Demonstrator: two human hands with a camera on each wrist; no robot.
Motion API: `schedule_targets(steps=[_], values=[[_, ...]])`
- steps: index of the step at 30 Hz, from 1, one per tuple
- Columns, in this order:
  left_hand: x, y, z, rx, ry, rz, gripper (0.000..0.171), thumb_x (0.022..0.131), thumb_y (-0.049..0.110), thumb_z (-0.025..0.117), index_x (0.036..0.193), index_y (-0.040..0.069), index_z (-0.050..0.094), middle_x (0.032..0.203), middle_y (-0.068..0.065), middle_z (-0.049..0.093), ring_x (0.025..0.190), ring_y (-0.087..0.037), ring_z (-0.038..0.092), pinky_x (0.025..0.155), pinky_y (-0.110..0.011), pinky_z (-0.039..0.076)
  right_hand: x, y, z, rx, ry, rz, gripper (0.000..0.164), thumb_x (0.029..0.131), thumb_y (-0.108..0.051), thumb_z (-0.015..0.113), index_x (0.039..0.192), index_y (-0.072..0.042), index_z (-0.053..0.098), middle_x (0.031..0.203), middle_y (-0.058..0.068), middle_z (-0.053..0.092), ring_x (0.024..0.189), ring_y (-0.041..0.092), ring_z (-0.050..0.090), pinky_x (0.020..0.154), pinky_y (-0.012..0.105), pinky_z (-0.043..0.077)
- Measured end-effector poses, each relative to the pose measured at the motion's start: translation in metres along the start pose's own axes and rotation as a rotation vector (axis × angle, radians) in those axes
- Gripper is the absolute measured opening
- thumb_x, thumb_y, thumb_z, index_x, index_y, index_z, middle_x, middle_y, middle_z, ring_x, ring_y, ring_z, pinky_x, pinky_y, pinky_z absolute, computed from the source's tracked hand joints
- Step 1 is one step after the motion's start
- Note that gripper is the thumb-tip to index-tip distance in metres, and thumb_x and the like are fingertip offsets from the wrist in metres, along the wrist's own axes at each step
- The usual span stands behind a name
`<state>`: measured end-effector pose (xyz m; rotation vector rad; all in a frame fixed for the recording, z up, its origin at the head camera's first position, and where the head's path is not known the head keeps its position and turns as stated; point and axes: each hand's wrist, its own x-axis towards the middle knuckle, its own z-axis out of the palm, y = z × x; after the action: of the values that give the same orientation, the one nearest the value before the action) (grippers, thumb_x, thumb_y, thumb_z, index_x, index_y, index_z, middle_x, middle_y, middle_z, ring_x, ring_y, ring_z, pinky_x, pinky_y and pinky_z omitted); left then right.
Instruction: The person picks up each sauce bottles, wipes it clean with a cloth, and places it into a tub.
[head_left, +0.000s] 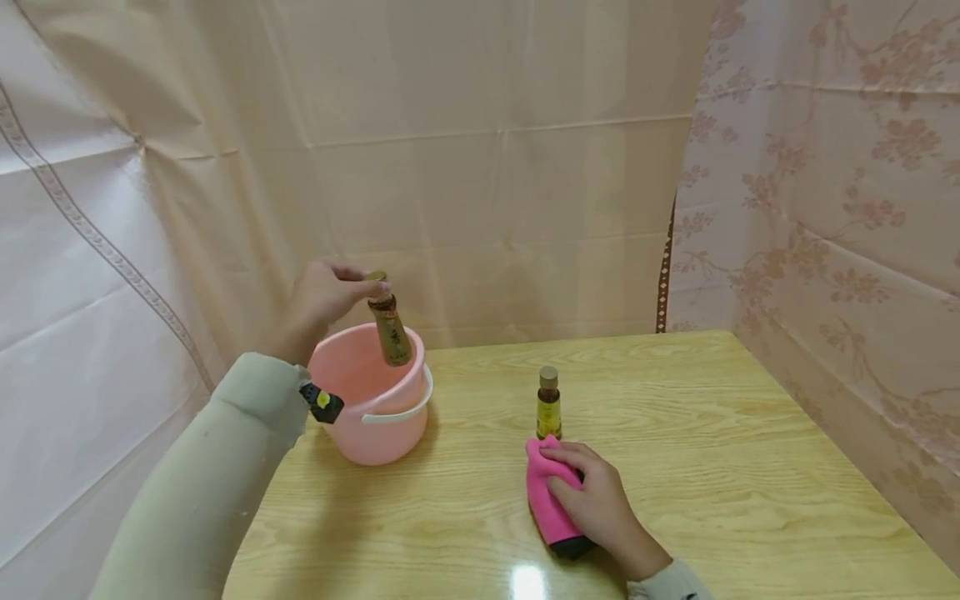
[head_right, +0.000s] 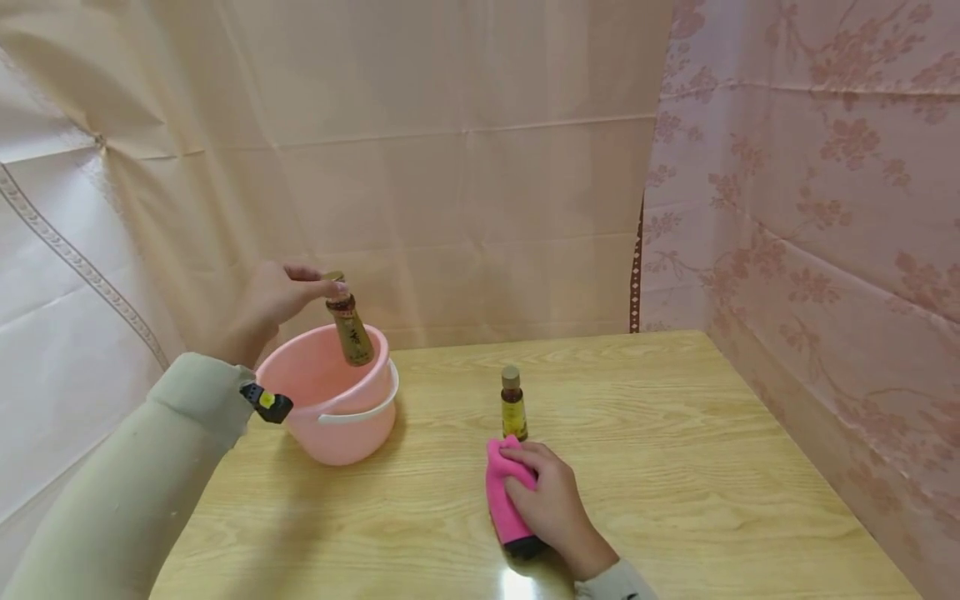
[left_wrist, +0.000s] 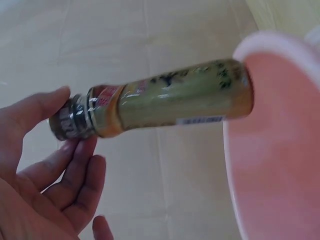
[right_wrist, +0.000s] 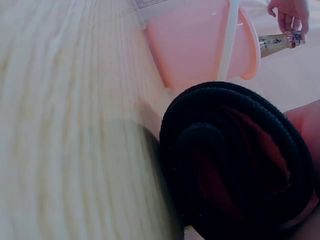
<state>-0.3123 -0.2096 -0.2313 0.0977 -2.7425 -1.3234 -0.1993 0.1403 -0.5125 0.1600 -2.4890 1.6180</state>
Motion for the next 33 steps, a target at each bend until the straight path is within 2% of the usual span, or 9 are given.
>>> schedule_targets(steps=[2, 5, 9, 15, 20, 23, 27, 30, 33], values=[[0.004, 0.000, -0.003, 0.053, -0.016, -0.003, 0.053, 0.082, 0.044, 0.086, 0.119, 0.010, 0.070, 0.138, -0.006, 0.057, 0.129, -0.029, 0.048, 0.109, -0.055, 0.042, 0.000, 0.001, 0.000, -0.004, -0.002, 0.001, 0.036, 0.089, -0.008, 0.079, 0.119, -0.027, 0.078, 0.133, -0.007, 0.068, 0.128, 0.019, 0.060, 0.089, 0.022, 0.053], [0.011, -0.002, -0.005, 0.159, -0.030, 0.021, 0.041, 0.082, 0.039, 0.087, 0.106, 0.010, 0.074, 0.126, -0.007, 0.060, 0.115, -0.028, 0.052, 0.094, -0.049, 0.048, 0.001, 0.001, 0.000, -0.007, -0.003, 0.000, 0.035, 0.089, -0.008, 0.079, 0.120, -0.025, 0.078, 0.133, -0.006, 0.068, 0.128, 0.020, 0.060, 0.089, 0.022, 0.053], [0.019, -0.006, -0.007, 0.276, -0.068, 0.045, 0.033, 0.078, 0.037, 0.090, 0.091, 0.008, 0.079, 0.105, -0.005, 0.067, 0.098, -0.025, 0.053, 0.079, -0.040, 0.048, 0.000, 0.000, 0.000, -0.012, -0.005, -0.001, 0.036, 0.089, -0.008, 0.079, 0.121, -0.024, 0.078, 0.133, -0.005, 0.068, 0.128, 0.020, 0.061, 0.090, 0.022, 0.053], [0.027, -0.013, -0.010, 0.423, -0.159, 0.050, 0.030, 0.076, 0.035, 0.089, 0.085, 0.007, 0.083, 0.088, -0.003, 0.075, 0.089, -0.022, 0.056, 0.071, -0.034, 0.049, 0.000, 0.000, 0.001, -0.020, -0.013, 0.009, 0.037, 0.088, -0.008, 0.079, 0.120, -0.025, 0.078, 0.133, -0.006, 0.068, 0.126, 0.019, 0.061, 0.091, 0.025, 0.053], [0.031, -0.014, -0.018, 0.555, -0.213, 0.098, 0.032, 0.079, 0.034, 0.085, 0.081, 0.003, 0.080, 0.080, -0.003, 0.073, 0.082, -0.021, 0.060, 0.063, -0.030, 0.047, 0.001, 0.001, 0.001, -0.026, -0.020, 0.005, 0.036, 0.089, -0.009, 0.079, 0.121, -0.026, 0.077, 0.133, -0.007, 0.068, 0.127, 0.019, 0.061, 0.093, 0.027, 0.053], [0.037, -0.014, -0.022, 0.631, -0.252, 0.131, 0.030, 0.082, 0.034, 0.084, 0.082, 0.004, 0.081, 0.081, -0.005, 0.074, 0.081, -0.022, 0.062, 0.062, -0.031, 0.048, 0.001, 0.002, 0.001, -0.021, -0.025, 0.003, 0.036, 0.090, -0.009, 0.079, 0.122, -0.026, 0.077, 0.133, -0.007, 0.068, 0.129, 0.019, 0.061, 0.095, 0.026, 0.053], [0.042, -0.017, -0.023, 0.680, -0.304, 0.169, 0.024, 0.083, 0.031, 0.086, 0.087, 0.008, 0.082, 0.092, -0.008, 0.078, 0.087, -0.027, 0.068, 0.072, -0.038, 0.056, 0.001, 0.002, 0.000, -0.028, -0.022, -0.006, 0.037, 0.089, -0.007, 0.078, 0.122, -0.024, 0.077, 0.134, -0.007, 0.067, 0.131, 0.021, 0.060, 0.097, 0.027, 0.052], [0.045, -0.025, -0.021, 0.705, -0.342, 0.219, 0.023, 0.082, 0.029, 0.088, 0.090, 0.009, 0.083, 0.094, -0.007, 0.079, 0.089, -0.027, 0.070, 0.078, -0.043, 0.059, 0.001, 0.002, 0.000, -0.035, -0.022, -0.013, 0.037, 0.089, -0.007, 0.078, 0.121, -0.024, 0.077, 0.134, -0.007, 0.067, 0.132, 0.021, 0.060, 0.099, 0.028, 0.051], [0.047, -0.034, -0.018, 0.726, -0.385, 0.274, 0.020, 0.083, 0.027, 0.088, 0.091, 0.009, 0.082, 0.091, -0.005, 0.079, 0.085, -0.024, 0.070, 0.077, -0.041, 0.059, 0.001, 0.002, 0.001, -0.037, -0.030, -0.010, 0.037, 0.089, -0.008, 0.078, 0.121, -0.025, 0.077, 0.133, -0.009, 0.067, 0.130, 0.018, 0.060, 0.099, 0.029, 0.052]])
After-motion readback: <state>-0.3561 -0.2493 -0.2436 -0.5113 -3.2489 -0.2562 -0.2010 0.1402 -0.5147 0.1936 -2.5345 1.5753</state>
